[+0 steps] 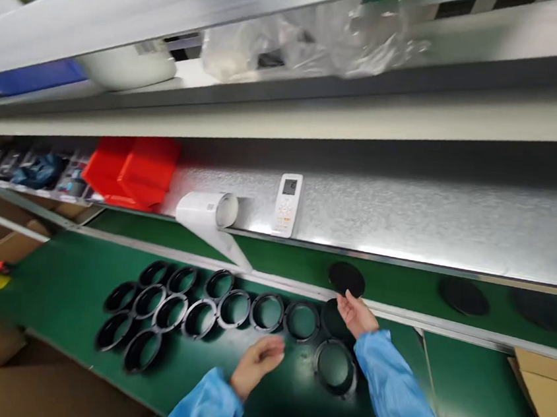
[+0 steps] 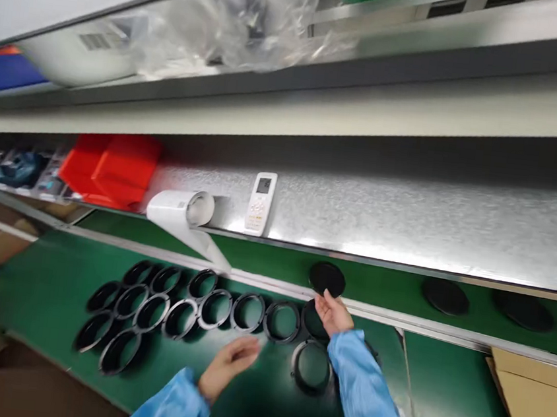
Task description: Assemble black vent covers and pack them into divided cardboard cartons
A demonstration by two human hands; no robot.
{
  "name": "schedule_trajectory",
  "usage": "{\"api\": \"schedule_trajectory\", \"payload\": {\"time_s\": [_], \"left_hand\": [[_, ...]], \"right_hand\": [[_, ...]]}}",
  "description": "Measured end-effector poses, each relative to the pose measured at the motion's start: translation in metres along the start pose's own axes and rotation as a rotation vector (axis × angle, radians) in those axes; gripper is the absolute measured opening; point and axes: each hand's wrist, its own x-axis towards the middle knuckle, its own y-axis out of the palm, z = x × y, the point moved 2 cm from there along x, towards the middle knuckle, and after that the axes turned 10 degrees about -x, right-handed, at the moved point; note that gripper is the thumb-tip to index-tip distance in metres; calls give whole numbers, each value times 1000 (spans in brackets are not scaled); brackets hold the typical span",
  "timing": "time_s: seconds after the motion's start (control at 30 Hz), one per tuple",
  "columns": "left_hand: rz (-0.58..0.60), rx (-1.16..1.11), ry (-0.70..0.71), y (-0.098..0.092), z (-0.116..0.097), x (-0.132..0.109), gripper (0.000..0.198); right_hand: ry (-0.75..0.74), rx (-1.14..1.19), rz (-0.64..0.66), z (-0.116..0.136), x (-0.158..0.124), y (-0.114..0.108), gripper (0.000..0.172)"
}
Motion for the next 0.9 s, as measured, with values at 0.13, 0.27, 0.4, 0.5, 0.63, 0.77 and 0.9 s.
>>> {"api": "schedule_trajectory", "payload": {"time_s": [0.13, 0.27, 0.4, 0.5, 0.63, 0.77, 0.9], "left_hand": [[248, -533, 55, 32, -17, 3, 96], [388, -856, 10, 31, -12, -14, 83], [448, -1035, -10, 4, -11, -40, 75], [501, -1105, -59, -16, -12, -63, 71], [580, -1124, -137, -24, -4, -96, 75], [609, -1158, -163, -22, 7, -117, 74], [605, -1143, -176, -24, 15, -128, 70]], "right_hand": [[222, 194, 311, -65, -117, 61, 23], [331, 69, 501, -86, -201, 98, 35], [85, -489, 795, -66, -236, 111, 52], [-538, -864, 539, -37, -237, 111, 46], [-1013, -1121, 211, -31, -237, 108, 37], [-1123, -1266, 236, -55, -243, 109, 38], [-1124, -1318, 352, -71, -251, 116, 47]]}}
